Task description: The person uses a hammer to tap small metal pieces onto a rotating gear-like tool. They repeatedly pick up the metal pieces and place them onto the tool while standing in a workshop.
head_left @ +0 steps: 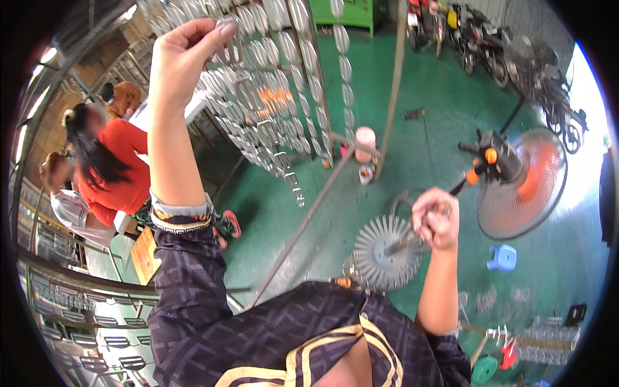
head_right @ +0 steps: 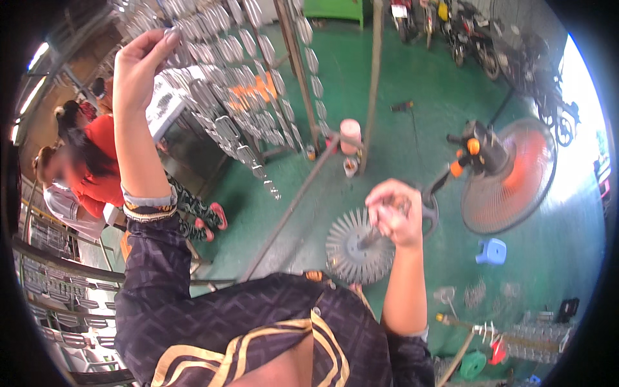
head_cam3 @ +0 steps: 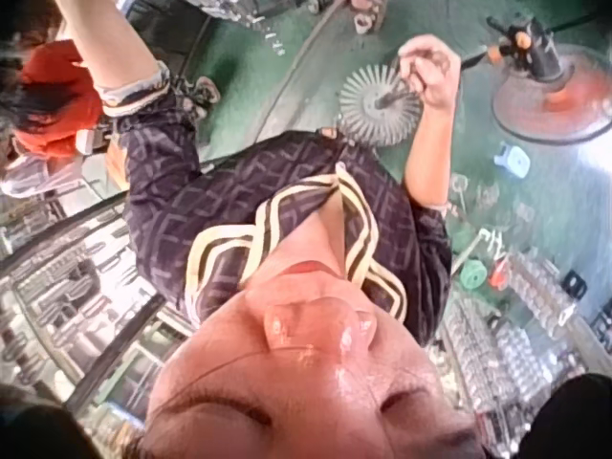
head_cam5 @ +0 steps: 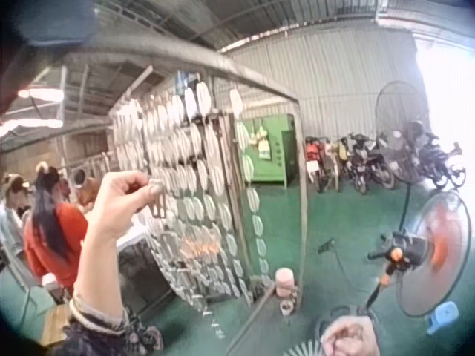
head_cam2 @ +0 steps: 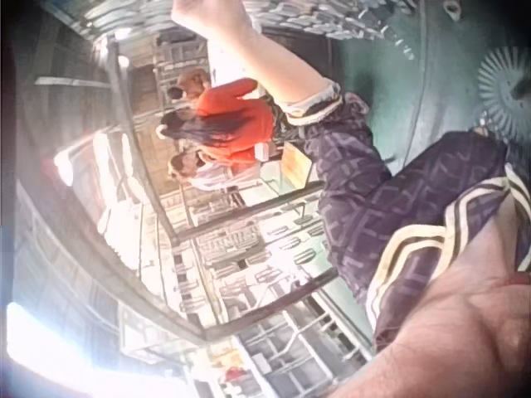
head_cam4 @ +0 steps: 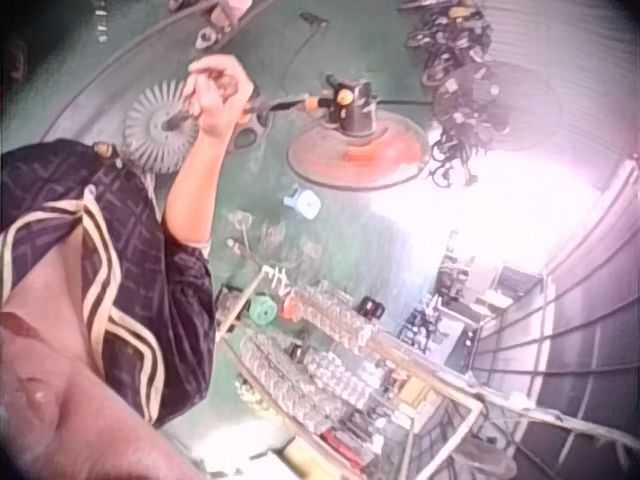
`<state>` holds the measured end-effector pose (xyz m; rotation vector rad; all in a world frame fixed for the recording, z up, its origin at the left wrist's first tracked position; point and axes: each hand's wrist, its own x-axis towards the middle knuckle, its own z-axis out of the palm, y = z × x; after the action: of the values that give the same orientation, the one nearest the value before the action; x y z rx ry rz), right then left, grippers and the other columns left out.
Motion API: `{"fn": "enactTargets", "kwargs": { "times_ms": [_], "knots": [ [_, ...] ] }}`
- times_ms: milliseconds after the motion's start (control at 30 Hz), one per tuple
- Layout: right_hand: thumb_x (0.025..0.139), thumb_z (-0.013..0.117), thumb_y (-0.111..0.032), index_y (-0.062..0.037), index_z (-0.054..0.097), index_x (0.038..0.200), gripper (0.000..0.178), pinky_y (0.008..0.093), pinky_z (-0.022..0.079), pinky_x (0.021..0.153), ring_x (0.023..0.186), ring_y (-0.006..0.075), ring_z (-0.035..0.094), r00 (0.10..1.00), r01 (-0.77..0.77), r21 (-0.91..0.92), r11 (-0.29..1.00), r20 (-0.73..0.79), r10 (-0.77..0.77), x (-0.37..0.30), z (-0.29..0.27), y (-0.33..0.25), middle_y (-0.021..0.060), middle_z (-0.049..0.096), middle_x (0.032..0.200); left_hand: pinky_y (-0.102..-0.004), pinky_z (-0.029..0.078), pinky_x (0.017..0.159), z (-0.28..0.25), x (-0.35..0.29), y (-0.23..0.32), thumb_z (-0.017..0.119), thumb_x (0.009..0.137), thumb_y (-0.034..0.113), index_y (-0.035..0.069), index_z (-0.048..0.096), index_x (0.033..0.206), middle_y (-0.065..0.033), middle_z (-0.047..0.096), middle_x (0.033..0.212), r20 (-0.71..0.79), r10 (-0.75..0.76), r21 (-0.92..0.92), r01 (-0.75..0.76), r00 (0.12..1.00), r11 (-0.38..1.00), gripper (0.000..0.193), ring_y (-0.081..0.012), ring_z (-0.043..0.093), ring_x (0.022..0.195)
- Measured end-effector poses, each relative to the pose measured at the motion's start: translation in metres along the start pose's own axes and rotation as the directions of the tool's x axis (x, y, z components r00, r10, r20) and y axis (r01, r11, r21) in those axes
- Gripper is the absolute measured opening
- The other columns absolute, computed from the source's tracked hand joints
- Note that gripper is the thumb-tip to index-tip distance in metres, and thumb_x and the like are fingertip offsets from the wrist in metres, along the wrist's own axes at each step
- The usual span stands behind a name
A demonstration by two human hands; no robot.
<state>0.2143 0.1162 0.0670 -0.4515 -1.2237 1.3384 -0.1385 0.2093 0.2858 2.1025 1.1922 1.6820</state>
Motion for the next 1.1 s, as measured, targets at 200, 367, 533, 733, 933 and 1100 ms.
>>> {"fn": "enactTargets", "kwargs": {
  "times_ms": [200,367,533,733,933,1100],
  "knots": [
    [0.074,0.056,-0.01,0.0094,0.055,0.083,0.022,0.017,0.021,0.03,0.033,0.0026,0.032,0.998,-0.051,0.049,0.997,0.033,0.05,0.006,-0.002,-0.005,0.0128,0.055,0.057,-0.0225,0.043,0.059,0.051,-0.121,-0.052,0.07,0.071,0.005,0.001,0.062,0.072,-0.0003,0.061,0.07,0.416,-0.086,-0.074,0.127,0.905,0.989,0.009,-0.0071,0.055,0.067],
    [0.072,0.059,-0.021,0.0096,0.055,0.083,0.033,0.0175,0.019,0.031,0.032,0.0021,0.029,0.996,-0.058,0.024,0.998,0.069,0.057,0.012,-0.005,-0.003,0.0129,0.055,0.056,-0.026,0.045,0.061,0.095,-0.222,-0.097,0.072,0.069,0.007,0.001,0.062,0.072,-0.0058,0.063,0.073,0.649,-0.139,-0.121,0.281,0.748,0.952,0.012,-0.0139,0.059,0.068],
    [0.073,0.061,-0.028,0.0099,0.052,0.084,0.041,0.0172,0.021,0.029,0.031,0.0034,0.029,0.991,-0.059,-0.022,0.998,0.121,0.061,0.017,-0.01,-0.002,0.0137,0.052,0.056,-0.0285,0.047,0.062,0.138,-0.308,-0.127,0.072,0.069,0.009,0.003,0.065,0.076,-0.0058,0.063,0.074,0.754,-0.158,-0.112,0.362,0.637,0.925,0.012,-0.0176,0.061,0.071],
    [0.071,0.063,-0.03,0.0105,0.054,0.083,0.043,0.0166,0.02,0.03,0.032,0.0024,0.029,0.989,-0.087,0.008,0.996,0.121,0.086,0.019,-0.008,-0.001,0.0139,0.054,0.057,-0.0326,0.047,0.061,0.168,-0.367,-0.136,0.072,0.068,0.014,0.006,0.066,0.078,-0.0061,0.063,0.075,0.813,-0.104,-0.052,0.25,0.572,0.967,0.014,-0.0233,0.06,0.07],
    [0.07,0.064,-0.03,0.0113,0.056,0.084,0.045,0.0155,0.022,0.031,0.033,0.0016,0.031,0.988,-0.088,0.016,0.996,0.128,0.085,0.017,-0.008,-0.002,0.0132,0.055,0.057,-0.0351,0.047,0.061,0.187,-0.386,-0.136,0.07,0.069,0.022,0.009,0.066,0.075,-0.0045,0.063,0.075,0.86,-0.113,0.015,0.197,0.497,0.98,0.015,-0.0252,0.06,0.072],
    [0.07,0.064,-0.03,0.0112,0.057,0.084,0.044,0.0151,0.022,0.031,0.033,0.0017,0.033,0.988,-0.08,0.021,0.997,0.132,0.077,0.016,-0.006,-0.002,0.0133,0.055,0.057,-0.0361,0.047,0.062,0.196,-0.395,-0.138,0.07,0.069,0.023,0.009,0.065,0.074,-0.0043,0.062,0.075,0.866,-0.092,0.011,0.164,0.492,0.986,0.015,-0.0261,0.06,0.073]
  ]
}}
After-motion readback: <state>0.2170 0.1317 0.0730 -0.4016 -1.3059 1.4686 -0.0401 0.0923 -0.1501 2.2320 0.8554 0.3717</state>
